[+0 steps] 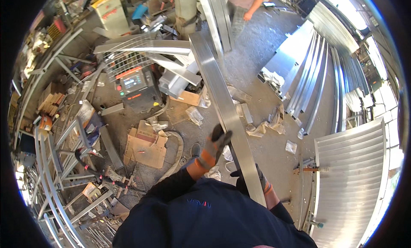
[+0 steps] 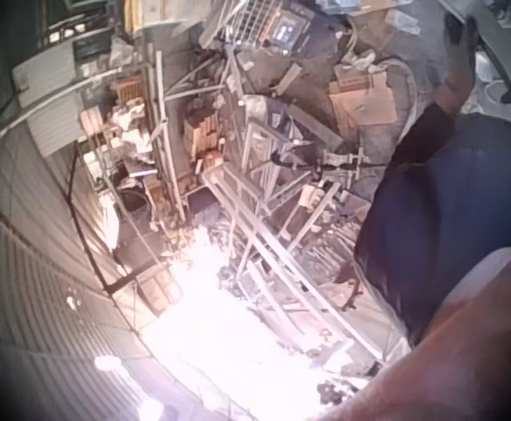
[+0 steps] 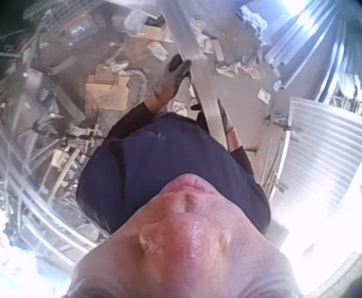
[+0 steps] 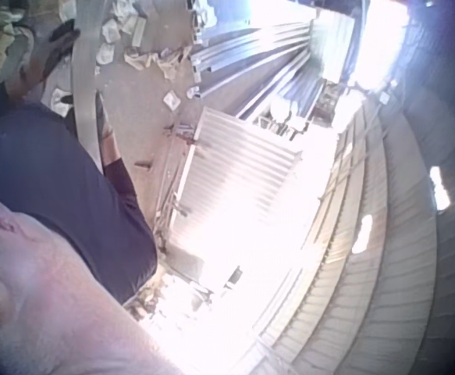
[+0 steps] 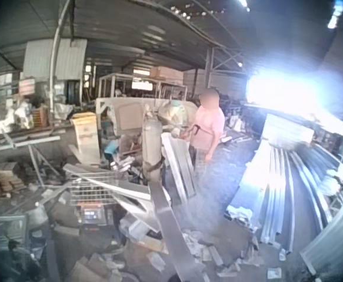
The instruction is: The person picks up long metal profiles from a stack, carries them through a workshop, and places them on a rack. The person then picks up another profile and repeatedly passes it through a bending machine to shape it.
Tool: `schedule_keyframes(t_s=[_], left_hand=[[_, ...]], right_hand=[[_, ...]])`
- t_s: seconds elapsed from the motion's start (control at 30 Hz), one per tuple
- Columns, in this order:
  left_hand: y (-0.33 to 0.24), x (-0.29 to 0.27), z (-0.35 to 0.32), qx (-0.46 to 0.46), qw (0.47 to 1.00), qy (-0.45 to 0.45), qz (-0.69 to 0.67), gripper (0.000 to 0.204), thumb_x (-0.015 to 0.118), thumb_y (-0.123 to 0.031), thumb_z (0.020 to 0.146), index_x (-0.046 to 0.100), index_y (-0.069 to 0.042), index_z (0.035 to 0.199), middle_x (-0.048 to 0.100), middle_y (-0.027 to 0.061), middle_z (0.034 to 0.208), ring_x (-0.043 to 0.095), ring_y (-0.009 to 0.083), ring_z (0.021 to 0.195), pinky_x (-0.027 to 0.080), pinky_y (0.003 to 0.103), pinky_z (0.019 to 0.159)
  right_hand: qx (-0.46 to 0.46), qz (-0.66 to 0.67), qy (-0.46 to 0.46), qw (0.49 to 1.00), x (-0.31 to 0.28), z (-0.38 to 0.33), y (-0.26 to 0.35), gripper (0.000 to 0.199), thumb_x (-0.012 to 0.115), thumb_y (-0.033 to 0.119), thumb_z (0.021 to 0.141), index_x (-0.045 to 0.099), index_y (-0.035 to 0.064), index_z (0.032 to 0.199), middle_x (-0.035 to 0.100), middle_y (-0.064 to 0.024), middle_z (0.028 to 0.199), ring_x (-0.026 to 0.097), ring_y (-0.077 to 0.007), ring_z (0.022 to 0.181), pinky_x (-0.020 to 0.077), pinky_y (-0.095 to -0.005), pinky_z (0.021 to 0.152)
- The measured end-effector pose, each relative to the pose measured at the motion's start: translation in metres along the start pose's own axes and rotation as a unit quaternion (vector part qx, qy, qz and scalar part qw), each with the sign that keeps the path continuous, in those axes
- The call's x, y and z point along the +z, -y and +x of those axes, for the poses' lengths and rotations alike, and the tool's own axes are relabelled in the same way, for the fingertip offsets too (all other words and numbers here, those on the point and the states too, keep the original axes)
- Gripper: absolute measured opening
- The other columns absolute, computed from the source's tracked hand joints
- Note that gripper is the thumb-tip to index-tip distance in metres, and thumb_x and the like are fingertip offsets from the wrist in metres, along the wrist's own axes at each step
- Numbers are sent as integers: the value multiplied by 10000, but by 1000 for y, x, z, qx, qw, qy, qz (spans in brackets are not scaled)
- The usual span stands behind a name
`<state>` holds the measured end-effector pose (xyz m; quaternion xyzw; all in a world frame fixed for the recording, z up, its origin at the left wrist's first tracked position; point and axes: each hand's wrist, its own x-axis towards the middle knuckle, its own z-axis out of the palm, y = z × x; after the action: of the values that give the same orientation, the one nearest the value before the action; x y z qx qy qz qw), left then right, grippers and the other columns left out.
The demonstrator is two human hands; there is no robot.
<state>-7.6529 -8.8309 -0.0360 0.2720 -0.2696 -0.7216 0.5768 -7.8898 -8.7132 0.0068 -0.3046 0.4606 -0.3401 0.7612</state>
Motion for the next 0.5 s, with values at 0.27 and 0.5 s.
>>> schedule_keyframes(t_s=[0.27, 0.5], left_hand=[[8, 10, 271, -70, 996, 61, -19, 611, 436, -582, 1194, 609, -43, 1422, 758, 173, 1168, 758, 311, 1069, 635, 411, 952], [65, 27, 423, -193, 961, 6, -196, 785, 431, -814, 1108, 669, -86, 1277, 764, 147, 1107, 767, 323, 999, 663, 479, 906]], right_hand=[[-102, -225, -128, 960, -72, 162, 146, 571, 736, 372, 1131, 653, 26, 1577, 818, -99, 1289, 721, -166, 1179, 558, -312, 1024], [-347, -491, -230, 766, -128, 275, 240, 644, 890, 249, 960, 637, 47, 1517, 632, -274, 1542, 680, -479, 1342, 580, -485, 1078]])
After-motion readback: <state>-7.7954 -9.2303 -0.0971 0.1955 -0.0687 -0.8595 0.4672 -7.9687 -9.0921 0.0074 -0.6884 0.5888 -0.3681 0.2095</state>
